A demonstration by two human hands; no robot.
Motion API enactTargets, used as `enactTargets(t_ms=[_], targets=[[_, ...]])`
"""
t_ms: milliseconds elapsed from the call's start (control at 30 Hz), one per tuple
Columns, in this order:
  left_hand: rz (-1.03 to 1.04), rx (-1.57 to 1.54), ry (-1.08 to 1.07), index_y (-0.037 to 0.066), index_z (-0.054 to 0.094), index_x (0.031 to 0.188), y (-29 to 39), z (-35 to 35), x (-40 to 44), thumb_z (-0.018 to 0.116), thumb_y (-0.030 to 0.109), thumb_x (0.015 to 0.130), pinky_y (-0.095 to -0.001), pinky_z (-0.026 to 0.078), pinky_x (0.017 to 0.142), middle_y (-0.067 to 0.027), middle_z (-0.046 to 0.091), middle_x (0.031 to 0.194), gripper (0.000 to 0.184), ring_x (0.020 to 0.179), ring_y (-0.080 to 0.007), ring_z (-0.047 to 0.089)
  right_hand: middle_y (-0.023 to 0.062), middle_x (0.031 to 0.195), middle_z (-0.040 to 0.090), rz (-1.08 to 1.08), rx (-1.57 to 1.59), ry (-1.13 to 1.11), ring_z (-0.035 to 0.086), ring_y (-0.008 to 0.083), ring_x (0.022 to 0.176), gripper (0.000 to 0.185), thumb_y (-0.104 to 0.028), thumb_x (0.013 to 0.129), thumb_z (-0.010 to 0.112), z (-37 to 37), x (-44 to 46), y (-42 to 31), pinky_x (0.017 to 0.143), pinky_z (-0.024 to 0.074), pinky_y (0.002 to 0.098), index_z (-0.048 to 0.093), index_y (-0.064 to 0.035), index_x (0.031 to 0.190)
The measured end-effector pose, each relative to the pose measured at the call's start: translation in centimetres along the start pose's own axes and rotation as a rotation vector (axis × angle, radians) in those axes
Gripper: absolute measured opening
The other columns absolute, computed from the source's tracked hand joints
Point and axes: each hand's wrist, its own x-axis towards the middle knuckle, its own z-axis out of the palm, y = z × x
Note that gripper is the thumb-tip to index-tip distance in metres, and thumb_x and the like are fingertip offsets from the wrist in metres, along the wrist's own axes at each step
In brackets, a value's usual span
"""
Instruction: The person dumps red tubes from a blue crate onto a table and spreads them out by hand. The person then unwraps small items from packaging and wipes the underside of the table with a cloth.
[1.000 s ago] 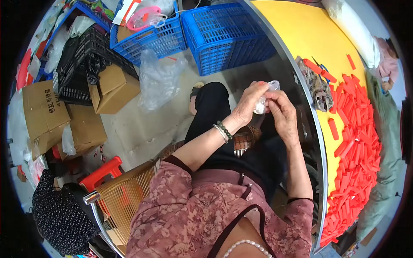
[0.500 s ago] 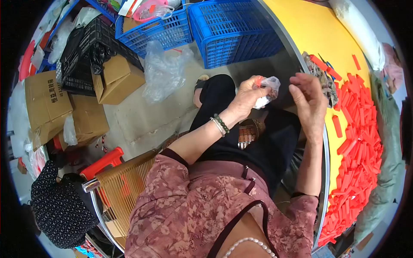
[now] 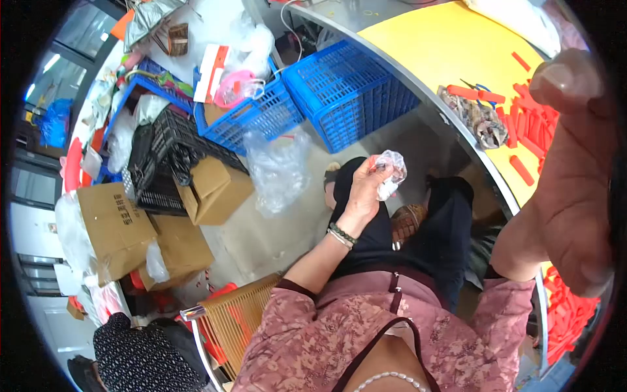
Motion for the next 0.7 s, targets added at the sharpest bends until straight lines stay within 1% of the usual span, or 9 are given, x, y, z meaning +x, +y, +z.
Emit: enactTargets(t_ms=[33, 167, 233, 433, 533, 633, 667, 700], targets=[[0.019, -0.041, -0.047, 0.007, 0.056, 0.103, -0.5, -0.4, 0.0, 0.062, 0.01, 0.086, -0.0245, 0.051, 0.05, -0.0032, 0.064, 0.088, 0.019, 0.071, -0.0109, 0.063, 0.0245, 0.124, 0.051, -0.009, -0.002, 0.012, 0.06, 0.0239, 0.092, 0.064, -0.015, 0.079, 0.069, -0.2, 0.0, -0.3, 0.08, 0.0473, 0.0324, 0.038, -0.0004, 0.133], [-0.03, 0.041, -0.007, 0.006, 0.055, 0.102, -0.2, 0.9, -0.7, 0.062, 0.013, 0.083, -0.0255, 0.049, 0.049, -0.0043, 0.064, 0.088, 0.022, 0.073, -0.0115, 0.063, 0.0242, 0.125, 0.05, -0.052, -0.001, 0.023, 0.059, 0.0242, 0.094, 0.063, -0.015, 0.08, 0.068, -0.8, 0.0, -1.5, 0.081, 0.0462, 0.0334, 0.038, -0.0009, 0.133], [-0.014, 0.033, -0.066, 0.007, 0.055, 0.102, -1.0, 0.3, -0.5, 0.062, 0.012, 0.084, -0.0254, 0.05, 0.049, -0.0039, 0.064, 0.088, 0.019, 0.074, -0.0116, 0.063, 0.024, 0.125, 0.05, -0.057, 0.009, 0.033, 0.058, 0.0244, 0.095, 0.062, -0.015, 0.08, 0.068, -1.3, 0.0, -2.5, 0.081, 0.0456, 0.0339, 0.038, -0.0011, 0.133], [0.002, -0.016, -0.045, 0.009, 0.055, 0.102, -0.2, 1.7, -1.6, 0.06, 0.009, 0.088, -0.0257, 0.052, 0.049, -0.0027, 0.064, 0.09, 0.015, 0.074, -0.0108, 0.063, 0.0235, 0.126, 0.049, -0.078, 0.038, 0.032, 0.056, 0.0249, 0.098, 0.06, -0.016, 0.081, 0.066, -2.9, 0.2, -4.4, 0.083, 0.0439, 0.0355, 0.038, -0.0018, 0.133], [0.026, -0.054, -0.111, 0.008, 0.055, 0.102, -0.6, 1.3, -1.5, 0.061, 0.009, 0.087, -0.0257, 0.052, 0.049, -0.0032, 0.064, 0.091, 0.017, 0.075, -0.0113, 0.063, 0.0233, 0.127, 0.048, -0.095, 0.033, 0.059, 0.055, 0.0251, 0.099, 0.059, -0.016, 0.082, 0.065, -5.2, 0.5, -6.2, 0.084, 0.0431, 0.0362, 0.039, -0.0021, 0.133], [0.023, -0.022, -0.087, 0.008, 0.055, 0.102, -0.5, 1.8, -1.7, 0.062, 0.009, 0.086, -0.0265, 0.053, 0.048, -0.0042, 0.064, 0.092, 0.018, 0.076, -0.013, 0.064, 0.0231, 0.128, 0.048, -0.113, 0.01, 0.078, 0.054, 0.0254, 0.101, 0.058, -0.016, 0.083, 0.064, -7.6, 0.6, -8.4, 0.085, 0.0423, 0.037, 0.039, -0.0024, 0.133], [0.024, -0.041, -0.055, 0.007, 0.055, 0.104, -0.1, 2.2, -1.8, 0.064, 0.008, 0.085, -0.0275, 0.053, 0.048, -0.0053, 0.064, 0.092, 0.021, 0.076, -0.0149, 0.065, 0.023, 0.128, 0.048, -0.12, -0.002, 0.079, 0.054, 0.0255, 0.101, 0.058, -0.016, 0.083, 0.064, -8.0, 0.5, -9.1, 0.085, 0.042, 0.0373, 0.039, -0.0025, 0.133], [0.048, -0.028, -0.067, 0.006, 0.055, 0.106, 1.0, 2.7, -2.2, 0.063, 0.008, 0.085, -0.0282, 0.054, 0.048, -0.007, 0.065, 0.092, 0.023, 0.074, -0.0165, 0.065, 0.0229, 0.128, 0.047, -0.121, -0.023, 0.086, 0.054, 0.0256, 0.102, 0.058, -0.016, 0.083, 0.064, -8.8, 0.4, -10.0, 0.086, 0.0417, 0.0375, 0.039, -0.0027, 0.133]])
